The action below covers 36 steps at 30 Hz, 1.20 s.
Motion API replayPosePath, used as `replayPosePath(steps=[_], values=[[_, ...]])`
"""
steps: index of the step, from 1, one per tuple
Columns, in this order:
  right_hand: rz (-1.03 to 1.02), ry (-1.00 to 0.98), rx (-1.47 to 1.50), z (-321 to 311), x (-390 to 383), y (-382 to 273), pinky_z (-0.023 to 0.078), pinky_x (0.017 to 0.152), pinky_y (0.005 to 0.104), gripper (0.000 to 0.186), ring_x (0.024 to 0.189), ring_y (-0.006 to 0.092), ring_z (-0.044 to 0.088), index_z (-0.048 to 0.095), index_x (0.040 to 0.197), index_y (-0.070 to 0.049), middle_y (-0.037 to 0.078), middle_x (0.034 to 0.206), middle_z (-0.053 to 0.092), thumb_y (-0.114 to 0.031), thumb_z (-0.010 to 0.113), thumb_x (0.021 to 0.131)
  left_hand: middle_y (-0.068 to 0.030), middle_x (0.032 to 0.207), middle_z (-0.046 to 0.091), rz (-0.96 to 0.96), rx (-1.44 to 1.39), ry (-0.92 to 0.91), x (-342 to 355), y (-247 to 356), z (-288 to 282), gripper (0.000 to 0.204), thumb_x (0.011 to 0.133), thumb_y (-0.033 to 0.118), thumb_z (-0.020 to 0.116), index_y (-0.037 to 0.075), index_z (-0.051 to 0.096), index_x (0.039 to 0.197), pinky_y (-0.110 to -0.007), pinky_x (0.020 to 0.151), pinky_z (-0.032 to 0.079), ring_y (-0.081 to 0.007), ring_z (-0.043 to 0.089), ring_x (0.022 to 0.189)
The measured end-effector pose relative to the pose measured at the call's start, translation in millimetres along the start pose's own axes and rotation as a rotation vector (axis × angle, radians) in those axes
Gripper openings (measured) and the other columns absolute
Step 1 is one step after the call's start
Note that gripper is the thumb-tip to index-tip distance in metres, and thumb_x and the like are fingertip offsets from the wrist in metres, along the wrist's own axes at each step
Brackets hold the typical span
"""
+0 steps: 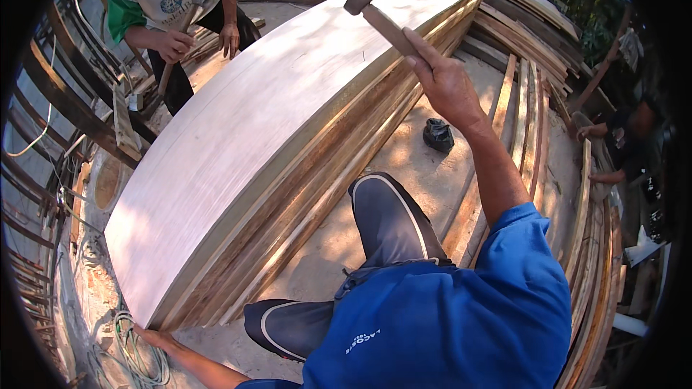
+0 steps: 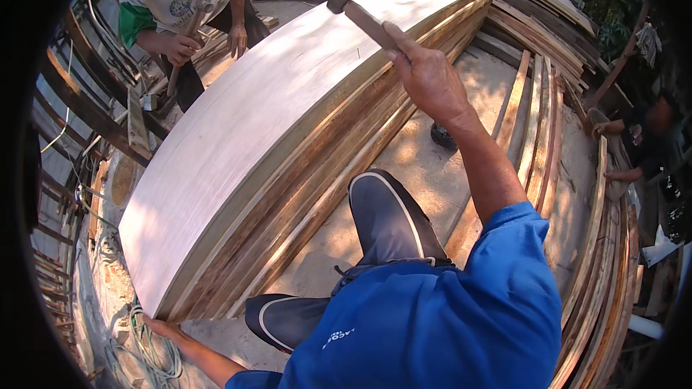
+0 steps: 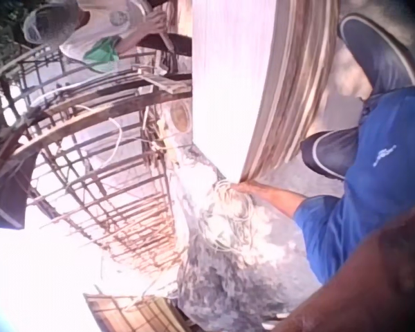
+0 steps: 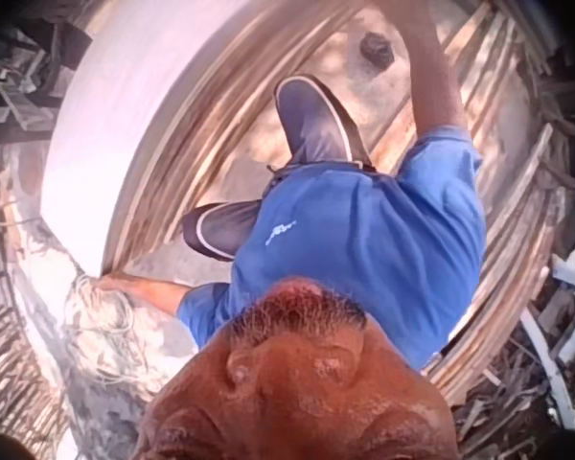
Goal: The person positions and aligns wood panels on a frame, marking a panel with a pencil and then using a hatchet and hammer to secure them into a stack.
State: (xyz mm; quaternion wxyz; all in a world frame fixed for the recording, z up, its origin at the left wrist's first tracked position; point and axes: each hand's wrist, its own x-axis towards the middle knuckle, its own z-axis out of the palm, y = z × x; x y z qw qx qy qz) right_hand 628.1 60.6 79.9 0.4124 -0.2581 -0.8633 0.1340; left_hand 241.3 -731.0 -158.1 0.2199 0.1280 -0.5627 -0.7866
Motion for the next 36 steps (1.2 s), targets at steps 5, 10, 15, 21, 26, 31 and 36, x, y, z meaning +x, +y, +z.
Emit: replayPosePath(steps=[5, 10, 15, 21, 26, 31, 36], values=[[-0.108, 0.305, -0.137, -14, 51, 19, 0.055, 0.078, 0.053, 0.047, 0.088, 0.0413, 0.072, 0.049, 0.151, -0.025, 0.024, 0.09, 0.072, -0.035, 0.053, 0.106, -0.0177, 0.142, 0.057, 0.075, 0.032, -0.045, -4, -11, 1, 0.065, 0.101, 0.047, 0.05, -0.004, 0.055, 0.14, -0.047, 0.11, 0.041, -0.0346, 0.055, 0.127], [0.088, -0.33, -0.42, 9, 35, 29, 0.054, 0.087, 0.0491, 0.044, 0.099, 0.0396, 0.071, 0.053, 0.149, -0.026, 0.023, 0.108, 0.072, -0.028, 0.055, 0.105, -0.0167, 0.139, 0.058, 0.179, 0.191, -0.144, 15, -5, -25, 0.058, 0.099, 0.041, 0.056, -0.005, 0.057, 0.135, -0.044, 0.11, 0.039, -0.0308, 0.055, 0.125], [0.08, -0.133, -0.327, -10, 54, 43, 0.054, 0.09, 0.052, 0.047, 0.102, 0.0401, 0.07, 0.048, 0.151, -0.03, 0.02, 0.104, 0.074, -0.041, 0.05, 0.105, -0.018, 0.139, 0.058, 0.019, 0.068, -0.106, 2, -9, -7, 0.06, 0.098, 0.042, 0.057, -0.005, 0.056, 0.136, -0.045, 0.111, 0.039, -0.0324, 0.054, 0.126], [0.121, -0.229, -0.427, 14, 58, 31, 0.055, 0.091, 0.0523, 0.046, 0.103, 0.0398, 0.07, 0.044, 0.154, -0.032, 0.023, 0.107, 0.072, -0.038, 0.044, 0.108, -0.0195, 0.144, 0.054, 0.058, 0.013, -0.136, 21, -8, -23, 0.066, 0.097, 0.044, 0.058, -0.004, 0.053, 0.142, -0.048, 0.112, 0.038, -0.0355, 0.053, 0.129], [0.107, -0.435, -0.489, 7, 51, 56, 0.054, 0.092, 0.0536, 0.045, 0.103, 0.0394, 0.07, 0.049, 0.151, -0.031, 0.023, 0.106, 0.072, -0.033, 0.049, 0.106, -0.0199, 0.146, 0.053, -0.021, 0.052, -0.087, 7, -12, -9, 0.068, 0.097, 0.045, 0.057, -0.005, 0.051, 0.143, -0.048, 0.113, 0.037, -0.0371, 0.052, 0.129], [-0.023, 0.195, -0.195, 7, 62, 36, 0.057, 0.071, 0.0536, 0.048, 0.078, 0.0432, 0.072, 0.045, 0.153, -0.022, 0.026, 0.088, 0.071, -0.037, 0.048, 0.107, -0.0202, 0.147, 0.051, -0.019, 0.056, -0.09, 5, -1, -12, 0.068, 0.099, 0.045, 0.056, -0.004, 0.049, 0.146, -0.05, 0.113, 0.037, -0.037, 0.05, 0.132], [-0.029, -0.391, -0.534, 21, 44, 85, 0.054, 0.079, 0.0481, 0.049, 0.093, 0.0367, 0.074, 0.048, 0.153, -0.024, 0.026, 0.097, 0.072, -0.032, 0.056, 0.105, -0.0205, 0.146, 0.051, -0.017, 0.021, -0.112, -3, 2, -7, 0.066, 0.099, 0.043, 0.056, -0.005, 0.05, 0.144, -0.05, 0.112, 0.038, -0.0366, 0.049, 0.132]])
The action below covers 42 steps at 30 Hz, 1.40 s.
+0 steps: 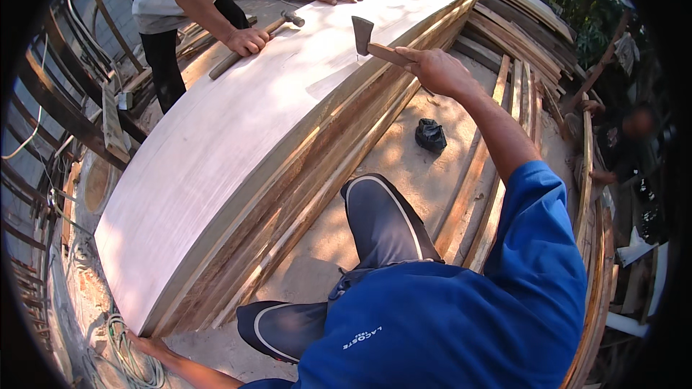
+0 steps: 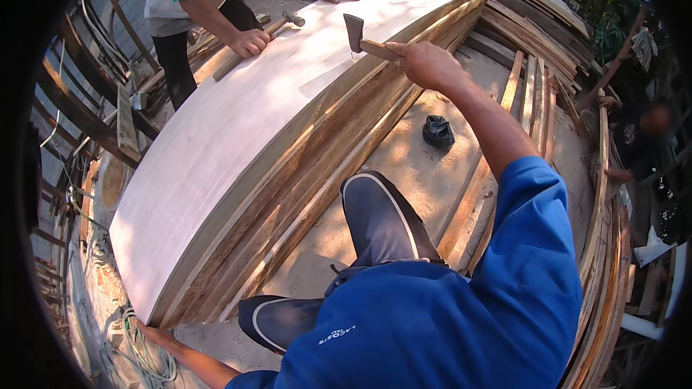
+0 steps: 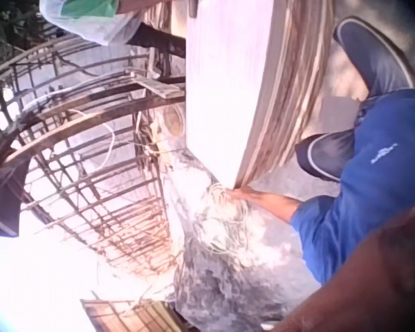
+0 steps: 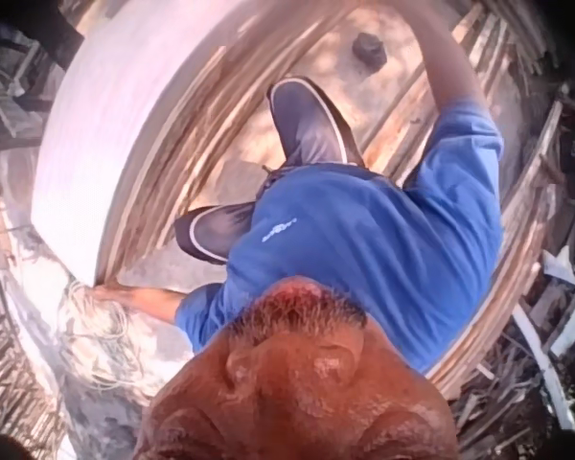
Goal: The person positions and aligns wood panels on a frame, marking a panel with a pencil and then using a hatchet and hammer to secure them into a stack.
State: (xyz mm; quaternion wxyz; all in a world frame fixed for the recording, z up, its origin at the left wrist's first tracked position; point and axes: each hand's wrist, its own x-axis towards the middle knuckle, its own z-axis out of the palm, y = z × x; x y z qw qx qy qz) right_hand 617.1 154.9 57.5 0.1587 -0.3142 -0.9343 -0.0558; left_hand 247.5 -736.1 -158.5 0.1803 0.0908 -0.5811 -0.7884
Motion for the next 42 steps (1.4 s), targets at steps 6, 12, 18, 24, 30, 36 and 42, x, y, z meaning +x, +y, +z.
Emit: replayPosePath(steps=[6, 12, 18, 24, 30, 36, 42], values=[[0.138, 0.514, 0.42, -40, 4, -36, 0.055, 0.076, 0.0539, 0.045, 0.086, 0.0425, 0.072, 0.05, 0.15, -0.03, 0.024, 0.091, 0.072, -0.033, 0.053, 0.105, -0.0199, 0.144, 0.052, 0.0, 0.037, 0.063, 5, -1, -11, 0.063, 0.1, 0.042, 0.057, -0.004, 0.052, 0.142, -0.05, 0.11, 0.038, -0.0356, 0.05, 0.13], [0.075, -0.06, 0.037, -11, -4, -7, 0.054, 0.09, 0.0502, 0.045, 0.106, 0.0398, 0.07, 0.054, 0.148, -0.027, 0.021, 0.106, 0.074, -0.028, 0.059, 0.103, -0.0186, 0.143, 0.053, 0.019, -0.007, -0.018, 7, -12, -12, 0.061, 0.101, 0.042, 0.057, -0.004, 0.052, 0.142, -0.045, 0.111, 0.037, -0.0328, 0.051, 0.128], [0.16, 0.554, 0.469, -30, -11, -45, 0.056, 0.085, 0.0508, 0.045, 0.099, 0.0389, 0.071, 0.05, 0.151, -0.026, 0.024, 0.098, 0.073, -0.023, 0.048, 0.105, -0.0188, 0.147, 0.051, 0.02, -0.017, 0.035, 16, -9, -14, 0.066, 0.1, 0.044, 0.058, -0.004, 0.049, 0.144, -0.045, 0.112, 0.037, -0.0337, 0.05, 0.131], [0.108, -0.049, 0.131, -25, -11, -28, 0.052, 0.091, 0.0537, 0.047, 0.103, 0.0412, 0.069, 0.046, 0.153, -0.028, 0.025, 0.108, 0.072, -0.031, 0.05, 0.106, -0.0186, 0.143, 0.057, -0.052, 0.023, 0.031, -9, -7, 6, 0.066, 0.099, 0.046, 0.056, -0.006, 0.055, 0.139, -0.047, 0.111, 0.039, -0.0343, 0.054, 0.128], [0.078, 0.202, 0.182, 3, -14, -19, 0.055, 0.081, 0.0535, 0.049, 0.091, 0.0411, 0.071, 0.046, 0.153, -0.028, 0.025, 0.096, 0.072, -0.026, 0.051, 0.104, -0.0197, 0.146, 0.053, -0.111, -0.055, 0.047, 11, 2, -8, 0.068, 0.097, 0.044, 0.059, -0.005, 0.051, 0.143, -0.048, 0.112, 0.038, -0.0361, 0.051, 0.131], [0.064, -0.075, 0.158, -4, -9, -31, 0.054, 0.082, 0.0538, 0.05, 0.09, 0.0402, 0.072, 0.046, 0.153, -0.027, 0.022, 0.101, 0.073, -0.025, 0.051, 0.103, -0.0194, 0.145, 0.054, -0.092, 0.022, 0.106, -24, 5, 22, 0.069, 0.098, 0.047, 0.058, -0.007, 0.052, 0.142, -0.047, 0.111, 0.038, -0.0366, 0.052, 0.129], [0.007, -0.447, 0.826, 20, 23, -31, 0.045, 0.043, 0.0283, 0.051, 0.049, 0.0098, 0.055, 0.053, 0.15, -0.017, 0.003, 0.065, 0.056, -0.028, 0.061, 0.102, -0.0222, 0.136, 0.062, 0.14, 0.408, 0.153, 11, 30, -13, 0.064, 0.1, 0.045, 0.055, -0.008, 0.06, 0.134, -0.043, 0.1, 0.048, -0.0359, 0.062, 0.118]])
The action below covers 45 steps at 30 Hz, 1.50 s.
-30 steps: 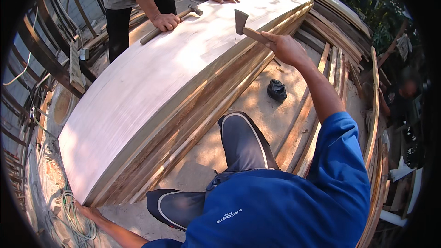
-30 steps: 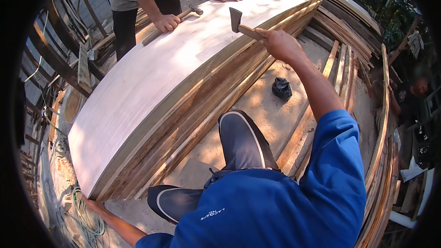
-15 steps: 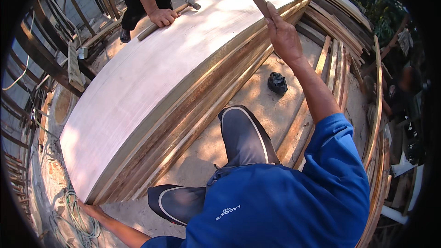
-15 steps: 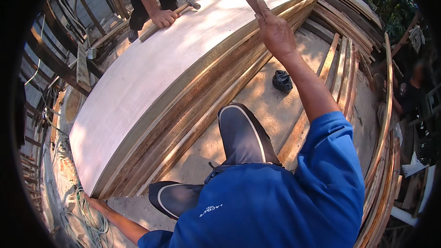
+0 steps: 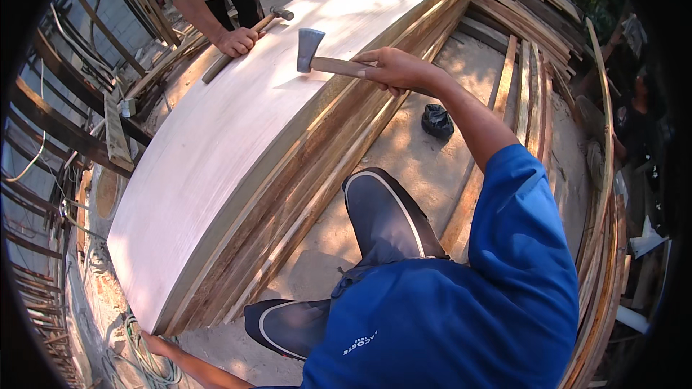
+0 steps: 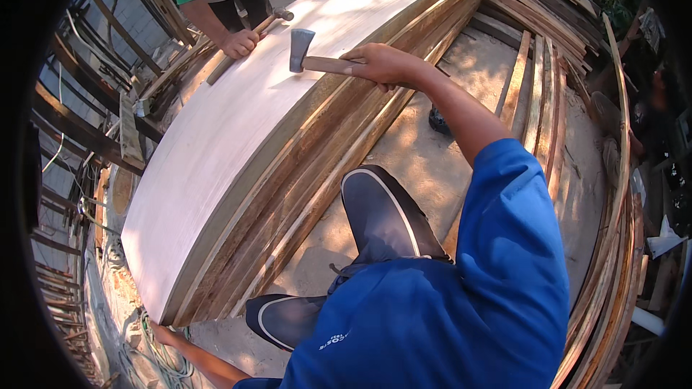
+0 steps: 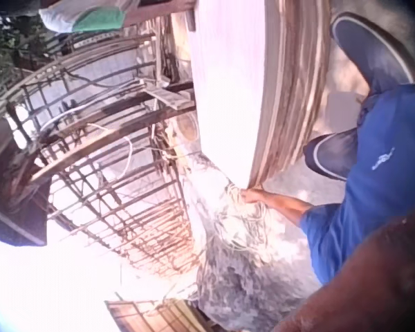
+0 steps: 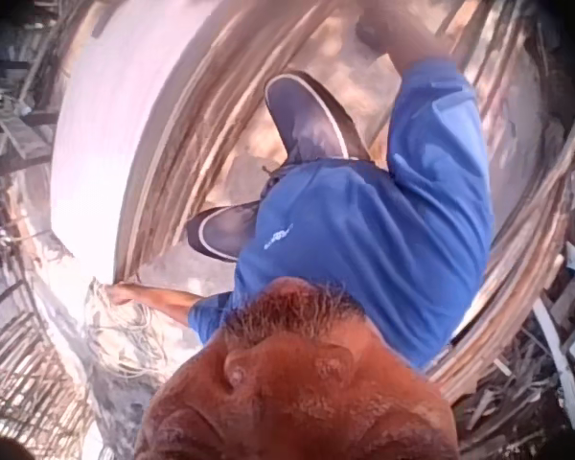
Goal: The person positions and aligns wood panels on a frame, marking a panel with a pencil and then using a hatchet and hammer to secure them into a stack.
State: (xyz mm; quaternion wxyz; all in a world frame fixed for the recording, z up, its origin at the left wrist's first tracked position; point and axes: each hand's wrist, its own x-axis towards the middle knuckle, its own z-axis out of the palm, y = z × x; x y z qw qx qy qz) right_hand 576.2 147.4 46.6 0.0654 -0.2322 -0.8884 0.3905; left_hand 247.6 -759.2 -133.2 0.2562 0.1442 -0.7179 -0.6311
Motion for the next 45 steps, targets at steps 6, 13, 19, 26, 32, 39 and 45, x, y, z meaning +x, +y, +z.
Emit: replayPosePath(steps=[6, 13, 19, 26, 32, 39, 45], values=[[-0.16, 0.049, -0.688, 34, 65, -53, 0.054, 0.094, 0.0474, 0.035, 0.111, 0.0306, 0.07, 0.073, 0.12, -0.009, 0.017, 0.114, 0.074, -0.031, 0.063, 0.094, -0.0223, 0.13, 0.065, 0.725, 0.69, -0.059, -149, 132, 157, 0.054, 0.1, 0.042, 0.064, -0.003, 0.064, 0.13, -0.043, 0.099, 0.051, -0.0368, 0.064, 0.117], [-0.915, 1.082, -0.041, 98, -12, -6, 0.052, 0.083, 0.0397, 0.02, 0.092, 0.0244, 0.064, 0.069, 0.102, -0.007, 0.009, 0.097, 0.066, -0.011, 0.077, 0.085, -0.0162, 0.155, 0.046, 1.229, 0.646, -1.092, -352, 260, 357, 0.062, 0.09, 0.011, 0.072, 0.007, 0.05, 0.147, -0.05, 0.118, 0.037, -0.0373, 0.043, 0.143], [-0.063, 1.054, 0.267, 127, -55, 213, 0.054, 0.074, 0.0362, 0.015, 0.085, 0.03, 0.066, 0.069, 0.102, 0.001, 0.016, 0.094, 0.065, -0.012, 0.067, 0.097, -0.0175, 0.157, 0.042, 1.224, 0.687, -1.298, -398, 247, 440, 0.082, 0.076, 0.01, 0.081, 0.008, 0.046, 0.15, -0.05, 0.12, 0.034, -0.0392, 0.04, 0.144], [0.373, 1.206, -0.151, 81, 9, 447, 0.049, 0.102, 0.0449, 0.041, 0.115, 0.0408, 0.062, 0.064, 0.127, -0.001, 0.022, 0.118, 0.065, -0.019, 0.069, 0.091, -0.0206, 0.158, 0.039, 1.147, 0.698, -1.326, -401, 244, 454, 0.084, 0.079, 0.015, 0.081, 0.006, 0.043, 0.153, -0.052, 0.121, 0.032, -0.0418, 0.038, 0.145], [0.513, 0.801, -0.06, 108, 52, 525, 0.047, 0.103, 0.0489, 0.041, 0.12, 0.0452, 0.06, 0.066, 0.121, 0.003, 0.03, 0.125, 0.065, -0.028, 0.061, 0.095, -0.024, 0.157, 0.039, 1.169, 0.815, -1.283, -397, 238, 459, 0.088, 0.086, 0.049, 0.075, 0.004, 0.041, 0.154, -0.055, 0.12, 0.03, -0.0439, 0.037, 0.145], [0.781, 0.828, -0.144, 164, 56, 557, 0.051, 0.094, 0.0544, 0.028, 0.107, 0.0486, 0.065, 0.065, 0.11, 0.001, 0.03, 0.11, 0.068, -0.019, 0.048, 0.098, -0.026, 0.158, 0.036, 1.209, 0.903, -1.244, -395, 234, 460, 0.09, 0.089, 0.056, 0.07, 0.004, 0.039, 0.155, -0.059, 0.119, 0.029, -0.0464, 0.036, 0.146], [0.951, 0.505, -0.222, 131, 73, 557, 0.048, 0.104, 0.0534, 0.04, 0.127, 0.0438, 0.057, 0.064, 0.127, -0.01, 0.023, 0.14, 0.056, -0.022, 0.033, 0.104, -0.0275, 0.159, 0.034, 1.22, 0.955, -1.242, -396, 237, 462, 0.09, 0.09, 0.057, 0.068, 0.004, 0.037, 0.156, -0.06, 0.118, 0.029, -0.0476, 0.035, 0.146]])
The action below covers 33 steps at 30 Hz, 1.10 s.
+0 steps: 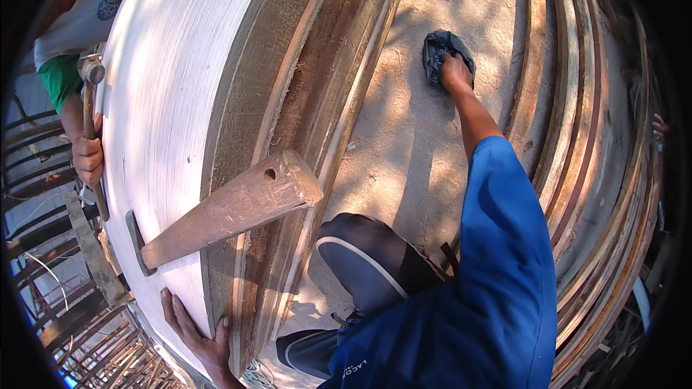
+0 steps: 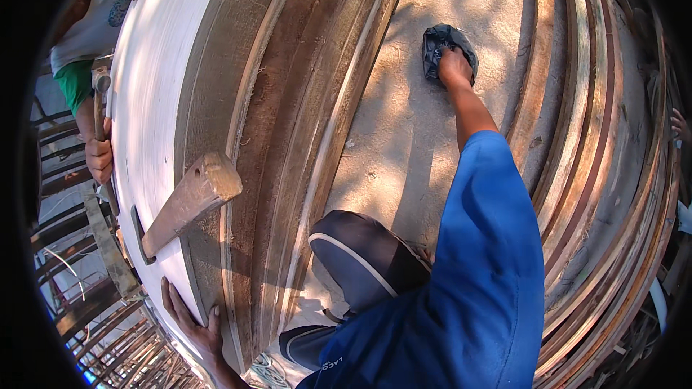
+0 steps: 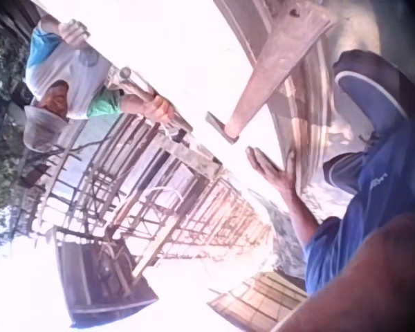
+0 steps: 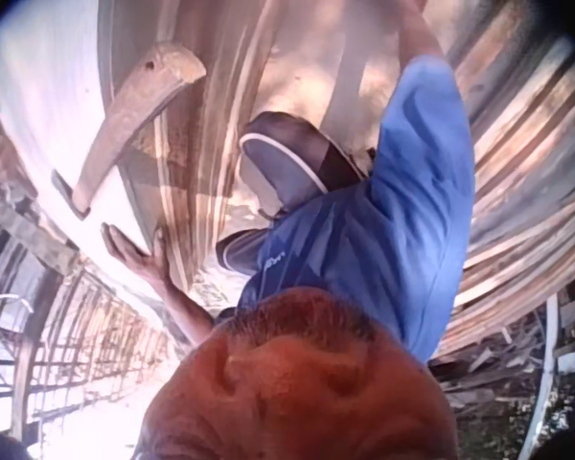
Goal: The person positions and aligns wood panels on a frame, marking a panel with a pencil and then using a hatchet and hammer to secure them into a stack.
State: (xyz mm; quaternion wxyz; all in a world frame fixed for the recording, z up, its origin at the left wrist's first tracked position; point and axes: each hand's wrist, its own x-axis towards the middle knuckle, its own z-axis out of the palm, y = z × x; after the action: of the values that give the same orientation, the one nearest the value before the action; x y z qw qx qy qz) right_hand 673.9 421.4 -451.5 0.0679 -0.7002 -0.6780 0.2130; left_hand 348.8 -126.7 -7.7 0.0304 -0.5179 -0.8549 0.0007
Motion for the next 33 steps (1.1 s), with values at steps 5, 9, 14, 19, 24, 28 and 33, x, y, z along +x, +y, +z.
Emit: replayPosePath(steps=[5, 9, 14, 19, 24, 28, 33], values=[[-0.055, -0.126, -0.093, 4, 12, 9, 0.046, 0.106, 0.0528, 0.038, 0.126, 0.0465, 0.056, 0.065, 0.123, -0.006, 0.026, 0.137, 0.058, -0.016, 0.036, 0.102, -0.0281, 0.158, 0.034, 0.009, -0.004, 0.008, 1, -3, 0, 0.09, 0.091, 0.058, 0.067, 0.006, 0.035, 0.157, -0.061, 0.117, 0.03, -0.0484, 0.036, 0.145], [-0.113, 0.111, 0.017, -2, 3, 19, 0.052, 0.097, 0.0472, 0.028, 0.111, 0.0402, 0.067, 0.074, 0.109, -0.006, 0.021, 0.11, 0.073, -0.02, 0.054, 0.096, -0.0279, 0.158, 0.034, 0.004, -0.007, 0.006, 0, 1, 1, 0.089, 0.091, 0.057, 0.067, 0.006, 0.036, 0.157, -0.061, 0.116, 0.032, -0.0491, 0.036, 0.145], [-0.029, 0.216, 0.354, 6, 1, 37, 0.054, 0.093, 0.0406, 0.023, 0.103, 0.0332, 0.072, 0.079, 0.106, -0.01, 0.013, 0.106, 0.077, -0.024, 0.07, 0.089, -0.0226, 0.16, 0.036, 0.012, -0.068, 0.033, 0, 5, 2, 0.09, 0.085, 0.048, 0.072, 0.007, 0.038, 0.157, -0.056, 0.12, 0.029, -0.0431, 0.036, 0.147], [-0.092, 0.199, 0.611, 29, 26, 39, 0.053, 0.08, 0.0313, 0.02, 0.088, 0.019, 0.07, 0.074, 0.109, -0.005, 0.008, 0.097, 0.075, -0.016, 0.071, 0.092, -0.0203, 0.159, 0.039, -0.05, -0.108, 0.054, -8, 1, 0, 0.089, 0.081, 0.043, 0.075, 0.009, 0.042, 0.155, -0.053, 0.122, 0.029, -0.0419, 0.037, 0.147], [-0.007, 0.168, 1.098, -18, 40, 62, 0.056, 0.061, 0.0286, 0.018, 0.071, 0.017, 0.069, 0.063, 0.115, 0.002, 0.009, 0.09, 0.07, -0.008, 0.062, 0.1, -0.0108, 0.157, 0.044, 0.005, -0.129, 0.094, 15, 6, -15, 0.089, 0.07, 0.032, 0.085, 0.015, 0.05, 0.15, -0.052, 0.123, 0.03, -0.0353, 0.04, 0.146], [-0.26, -0.013, 1.425, -72, -82, -29, 0.06, 0.076, 0.0336, 0.033, 0.086, 0.0262, 0.071, 0.053, 0.128, 0.002, 0.016, 0.102, 0.067, -0.012, 0.066, 0.1, -0.0085, 0.157, 0.044, -0.029, -0.109, 0.128, -20, -13, -5, 0.084, 0.075, 0.039, 0.084, 0.018, 0.05, 0.149, -0.052, 0.123, 0.03, -0.031, 0.041, 0.146], [-0.441, -0.171, 1.265, -191, -277, -117, 0.06, 0.085, 0.0337, 0.031, 0.1, 0.0259, 0.071, 0.056, 0.122, 0.002, 0.017, 0.11, 0.07, -0.019, 0.067, 0.101, -0.0097, 0.149, 0.053, 0.083, -0.194, 0.335, -25, -20, 13, 0.071, 0.081, 0.043, 0.081, 0.011, 0.058, 0.14, -0.052, 0.119, 0.035, -0.0304, 0.046, 0.141]])
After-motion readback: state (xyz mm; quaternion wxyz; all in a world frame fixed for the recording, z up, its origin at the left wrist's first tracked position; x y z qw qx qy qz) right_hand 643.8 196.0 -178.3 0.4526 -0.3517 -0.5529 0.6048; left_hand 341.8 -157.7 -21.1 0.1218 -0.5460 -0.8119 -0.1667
